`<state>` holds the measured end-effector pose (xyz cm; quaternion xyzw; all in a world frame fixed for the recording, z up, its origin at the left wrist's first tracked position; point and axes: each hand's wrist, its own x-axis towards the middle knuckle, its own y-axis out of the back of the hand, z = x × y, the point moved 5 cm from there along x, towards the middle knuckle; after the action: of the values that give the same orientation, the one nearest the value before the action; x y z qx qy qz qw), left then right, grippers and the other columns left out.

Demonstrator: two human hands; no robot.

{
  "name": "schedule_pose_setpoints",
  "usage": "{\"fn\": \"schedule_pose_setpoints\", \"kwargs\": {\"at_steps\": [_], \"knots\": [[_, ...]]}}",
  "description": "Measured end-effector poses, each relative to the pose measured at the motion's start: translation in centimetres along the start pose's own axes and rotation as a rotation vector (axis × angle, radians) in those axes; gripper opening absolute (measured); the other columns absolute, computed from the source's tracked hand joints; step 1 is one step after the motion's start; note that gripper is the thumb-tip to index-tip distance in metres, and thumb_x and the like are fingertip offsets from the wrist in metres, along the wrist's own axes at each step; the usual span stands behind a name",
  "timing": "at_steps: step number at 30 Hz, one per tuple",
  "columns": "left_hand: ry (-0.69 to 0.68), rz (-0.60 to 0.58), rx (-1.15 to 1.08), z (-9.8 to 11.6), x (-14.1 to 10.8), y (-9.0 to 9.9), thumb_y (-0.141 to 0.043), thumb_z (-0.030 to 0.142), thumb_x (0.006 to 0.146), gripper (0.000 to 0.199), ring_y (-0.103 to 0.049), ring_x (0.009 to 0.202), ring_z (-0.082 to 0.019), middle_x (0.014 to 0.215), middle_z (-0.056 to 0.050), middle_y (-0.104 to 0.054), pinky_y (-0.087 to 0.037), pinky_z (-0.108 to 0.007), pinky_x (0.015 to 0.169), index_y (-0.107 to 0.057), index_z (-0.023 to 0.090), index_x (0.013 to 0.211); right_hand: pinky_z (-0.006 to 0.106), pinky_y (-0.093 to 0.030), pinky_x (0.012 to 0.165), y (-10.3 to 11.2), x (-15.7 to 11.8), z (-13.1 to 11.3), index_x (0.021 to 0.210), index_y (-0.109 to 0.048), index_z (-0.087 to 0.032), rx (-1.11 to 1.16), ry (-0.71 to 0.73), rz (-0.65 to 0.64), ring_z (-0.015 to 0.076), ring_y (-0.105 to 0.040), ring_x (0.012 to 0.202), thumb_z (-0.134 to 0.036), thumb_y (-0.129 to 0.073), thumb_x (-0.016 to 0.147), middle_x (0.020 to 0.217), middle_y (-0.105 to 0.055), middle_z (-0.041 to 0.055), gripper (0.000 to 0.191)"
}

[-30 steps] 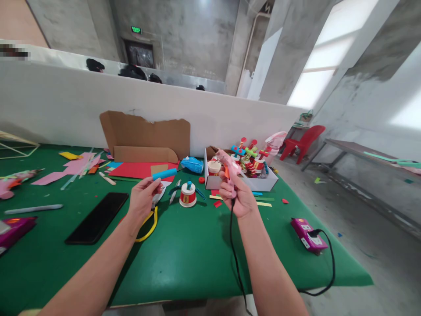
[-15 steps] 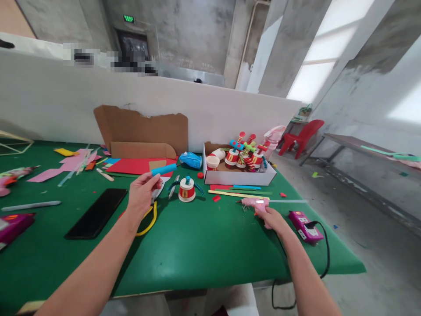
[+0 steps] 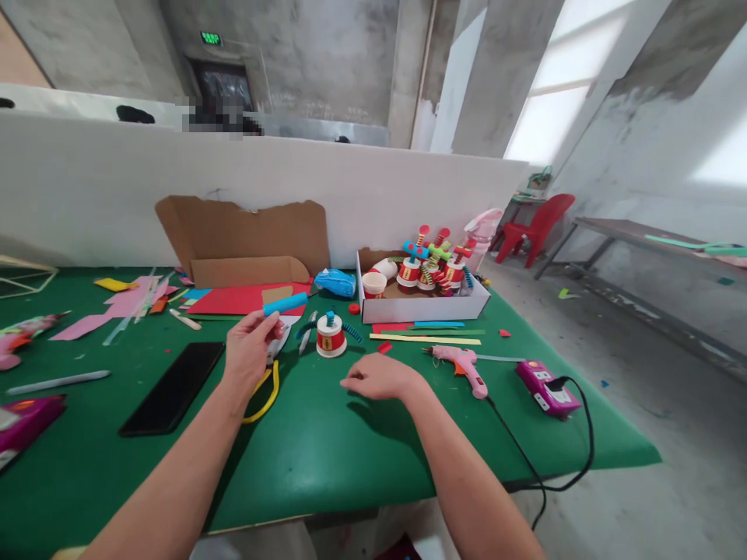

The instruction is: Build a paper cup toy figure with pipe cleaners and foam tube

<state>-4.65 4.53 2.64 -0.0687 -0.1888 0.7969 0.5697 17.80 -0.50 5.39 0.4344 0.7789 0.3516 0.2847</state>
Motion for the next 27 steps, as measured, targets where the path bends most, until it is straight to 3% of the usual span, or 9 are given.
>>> {"fn": "schedule_pose_setpoints", "kwargs": {"at_steps": [2, 4, 6, 8, 12, 15, 19, 23, 27], "knots": [[-0.004, -0.004, -0.008, 0.1, 0.0, 0.0, -0.081, 0.036, 0.056, 0.030, -0.051, 0.050, -0.007, 0.057, 0.003, -0.060, -0.043, -0.020, 0.051, -0.068, 0.015, 0.074, 0.031, -0.047, 0.073, 2.4, 0.0, 1.5, 0.077, -0.068, -0.019, -0.153, -0.170, 0.262, 0.0224, -0.065, 0.078, -0.025, -0.055, 0.081, 0.081, -0.071, 0.0089, 0.015], [-0.008, -0.014, -0.016, 0.1, 0.0, -0.1, -0.081, 0.035, 0.056, 0.030, -0.051, 0.051, -0.007, 0.058, 0.002, -0.060, -0.043, -0.020, 0.052, -0.068, 0.015, 0.073, 0.041, -0.044, 0.089, 6.2, -1.3, 2.9, 0.104, -0.065, -0.015, -0.246, -0.344, 0.835, 0.0288, -0.060, 0.105, -0.023, -0.048, 0.086, 0.111, -0.066, 0.0180, 0.026], [-0.006, -0.019, -0.020, 0.1, 0.0, -0.3, -0.081, 0.035, 0.056, 0.029, -0.052, 0.051, -0.007, 0.058, 0.002, -0.061, -0.043, -0.020, 0.051, -0.068, 0.015, 0.072, 0.048, -0.035, 0.102, 7.7, -2.1, 3.4, 0.127, -0.051, -0.012, -0.244, -0.320, 1.216, 0.0315, -0.045, 0.127, -0.027, -0.045, 0.089, 0.135, -0.050, 0.0216, 0.042], [-0.001, -0.018, -0.018, 0.1, -0.1, -0.4, -0.081, 0.035, 0.056, 0.029, -0.052, 0.051, -0.008, 0.058, 0.001, -0.062, -0.043, -0.020, 0.051, -0.068, 0.015, 0.072, 0.048, -0.036, 0.103, 6.8, -0.3, 3.5, 0.131, -0.047, -0.011, -0.123, -0.149, 1.163, 0.0309, -0.047, 0.126, -0.034, -0.049, 0.088, 0.132, -0.053, 0.0218, 0.049], [0.001, -0.009, -0.023, 0.0, -0.1, -0.3, -0.082, 0.036, 0.055, 0.029, -0.053, 0.050, -0.008, 0.057, 0.002, -0.062, -0.042, -0.020, 0.051, -0.067, 0.015, 0.070, 0.045, -0.043, 0.097, 1.1, 5.0, 2.6, 0.132, -0.047, -0.016, 0.117, 0.014, 0.682, 0.0299, -0.058, 0.111, -0.046, -0.073, 0.069, 0.119, -0.064, 0.0149, 0.074], [-0.007, -0.021, -0.017, -0.1, -0.2, -0.4, -0.081, 0.036, 0.056, 0.029, -0.052, 0.050, -0.008, 0.058, 0.002, -0.062, -0.043, -0.021, 0.052, -0.068, 0.015, 0.071, 0.049, -0.040, 0.099, -1.0, 6.9, 1.5, 0.128, -0.051, -0.019, 0.084, 0.011, 0.633, 0.0315, -0.057, 0.113, -0.045, -0.081, 0.058, 0.117, -0.065, 0.0131, 0.080], [-0.018, -0.043, 0.022, -0.2, -0.5, -0.8, -0.081, 0.035, 0.058, 0.027, -0.054, 0.051, -0.008, 0.059, 0.001, -0.063, -0.043, -0.021, 0.053, -0.069, 0.015, 0.073, 0.052, -0.031, 0.104, -1.2, 7.9, 0.8, 0.110, -0.058, -0.019, 0.000, -0.014, 0.605, 0.0294, -0.060, 0.107, -0.038, -0.082, 0.060, 0.107, -0.068, 0.0107, 0.058], [-0.027, -0.088, 0.048, 0.4, -1.0, -1.9, -0.080, 0.036, 0.061, 0.026, -0.053, 0.053, -0.008, 0.062, 0.000, -0.064, -0.044, -0.022, 0.055, -0.070, 0.016, 0.073, 0.048, -0.037, 0.097, -0.9, 7.8, 1.0, 0.097, -0.060, -0.019, 0.035, 0.022, 0.532, 0.0273, -0.062, 0.099, -0.032, -0.081, 0.060, 0.098, -0.069, 0.0073, 0.044], [-0.045, -0.163, 0.084, 0.7, -1.1, -3.5, -0.080, 0.037, 0.061, 0.027, -0.054, 0.057, -0.009, 0.066, -0.002, -0.065, -0.046, -0.024, 0.060, -0.072, 0.016, 0.075, 0.047, -0.040, 0.094, -1.2, 6.9, 1.4, 0.101, -0.060, -0.020, 0.146, 0.110, 0.467, 0.0267, -0.062, 0.099, -0.031, -0.081, 0.060, 0.103, -0.069, 0.0065, 0.048]]}}
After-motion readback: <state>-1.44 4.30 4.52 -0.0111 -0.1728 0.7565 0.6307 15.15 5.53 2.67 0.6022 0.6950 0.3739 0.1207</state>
